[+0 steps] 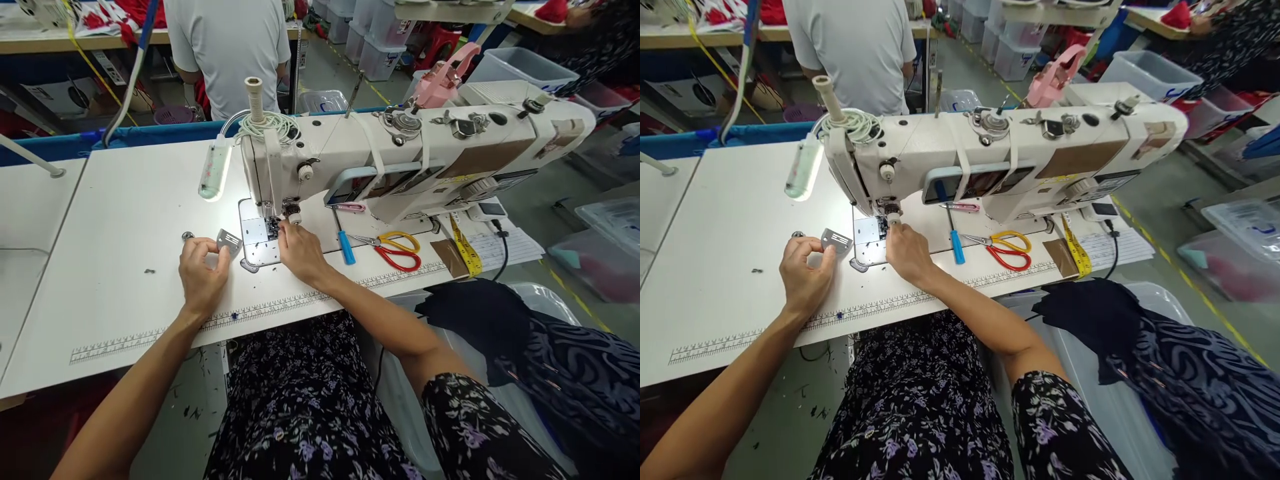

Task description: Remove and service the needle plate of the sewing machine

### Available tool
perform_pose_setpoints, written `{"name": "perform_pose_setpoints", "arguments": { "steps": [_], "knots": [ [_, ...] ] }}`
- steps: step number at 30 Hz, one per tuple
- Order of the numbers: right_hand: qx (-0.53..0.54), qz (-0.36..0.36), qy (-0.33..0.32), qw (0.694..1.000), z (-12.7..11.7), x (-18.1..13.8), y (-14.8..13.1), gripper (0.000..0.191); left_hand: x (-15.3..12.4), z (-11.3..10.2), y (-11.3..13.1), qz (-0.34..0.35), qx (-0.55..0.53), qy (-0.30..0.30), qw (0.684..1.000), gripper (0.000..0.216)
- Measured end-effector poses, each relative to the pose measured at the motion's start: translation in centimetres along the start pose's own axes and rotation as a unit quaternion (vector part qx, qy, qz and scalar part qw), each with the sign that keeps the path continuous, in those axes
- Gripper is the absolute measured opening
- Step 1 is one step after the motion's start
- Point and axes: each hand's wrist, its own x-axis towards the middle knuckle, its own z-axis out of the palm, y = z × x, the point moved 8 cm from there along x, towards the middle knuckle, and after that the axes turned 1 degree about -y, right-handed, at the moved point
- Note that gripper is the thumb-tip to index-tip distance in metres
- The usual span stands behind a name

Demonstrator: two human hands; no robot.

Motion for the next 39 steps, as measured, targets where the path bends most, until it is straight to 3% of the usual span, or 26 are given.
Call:
{"name": "perform_pose_setpoints", "arguments": {
  "steps": [4,12,19,26,34,39],
  "knots": [
    [0.014,0.001,0.035,0.999,-0.9,-1.0,0.5,0.036,0.0,-0.1,0.1,0.003,-0.001,0.000,1.000,0.017],
    [-0.069,-0.017,-0.027,0.997,0.7,-0.6,-0.2,0.035,0.0,0.2,0.2,0.002,-0.002,-0.011,1.000,0.017],
    [-0.079,-0.015,0.028,0.996,0.1,-1.2,-0.2,0.041,0.0,0.1,0.1,0.005,-0.003,-0.002,1.000,0.017],
    [-0.096,-0.016,-0.032,0.995,0.5,-1.2,-0.3,0.034,0.0,0.2,0.3,0.008,0.006,-0.003,1.000,0.018],
    [-0.120,-0.013,0.003,0.993,0.0,-1.3,-0.7,0.040,0.0,0.2,0.2,-0.012,0.006,-0.015,1.000,0.018],
    [-0.130,-0.009,-0.039,0.991,0.1,-1.6,-0.6,0.039,0.0,0.4,0.3,-0.008,0.010,-0.023,1.000,0.017]
  ]
}}
